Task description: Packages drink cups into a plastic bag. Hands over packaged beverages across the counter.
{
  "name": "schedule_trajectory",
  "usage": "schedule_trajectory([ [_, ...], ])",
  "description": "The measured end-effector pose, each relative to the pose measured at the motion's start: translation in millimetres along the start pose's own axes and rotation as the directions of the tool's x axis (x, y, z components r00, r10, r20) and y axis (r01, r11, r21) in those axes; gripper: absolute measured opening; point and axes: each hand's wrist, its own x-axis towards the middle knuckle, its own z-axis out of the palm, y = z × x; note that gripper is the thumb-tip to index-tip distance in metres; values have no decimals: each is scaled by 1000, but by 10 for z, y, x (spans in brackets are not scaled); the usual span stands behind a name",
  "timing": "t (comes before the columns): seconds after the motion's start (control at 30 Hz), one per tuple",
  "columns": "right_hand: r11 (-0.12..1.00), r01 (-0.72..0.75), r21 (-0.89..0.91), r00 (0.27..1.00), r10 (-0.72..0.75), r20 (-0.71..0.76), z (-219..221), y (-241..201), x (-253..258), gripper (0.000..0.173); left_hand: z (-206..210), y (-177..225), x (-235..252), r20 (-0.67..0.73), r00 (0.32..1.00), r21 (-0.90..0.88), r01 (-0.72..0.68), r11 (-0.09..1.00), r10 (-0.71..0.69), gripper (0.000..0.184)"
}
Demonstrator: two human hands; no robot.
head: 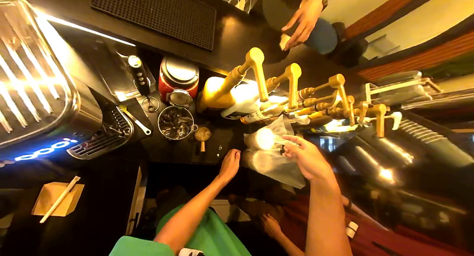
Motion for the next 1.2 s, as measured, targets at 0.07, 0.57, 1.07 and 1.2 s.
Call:
schedule_trajectory([
  [0.07,1000,19,-16,1000,-19,5,-32,-27,-62,31,-22,-19,-89,5,1000,29,-21,999,21,41],
  [0.57,976,203,-82,975,-194,108,-314,-129,-571,36,-437,-1021,-1061,352,920,151,124,981,-171,33],
  [1.07,938,345,-20,925,-336,179,-752,-658,-1277,35,-232,-628,-894,392,891,-261,345,901,-228,35],
  [1.2,921,388,20,897,-382,224,-929,-861,-1457,29,-289,-661,-984,398,868,-214,402,890,-296,36],
])
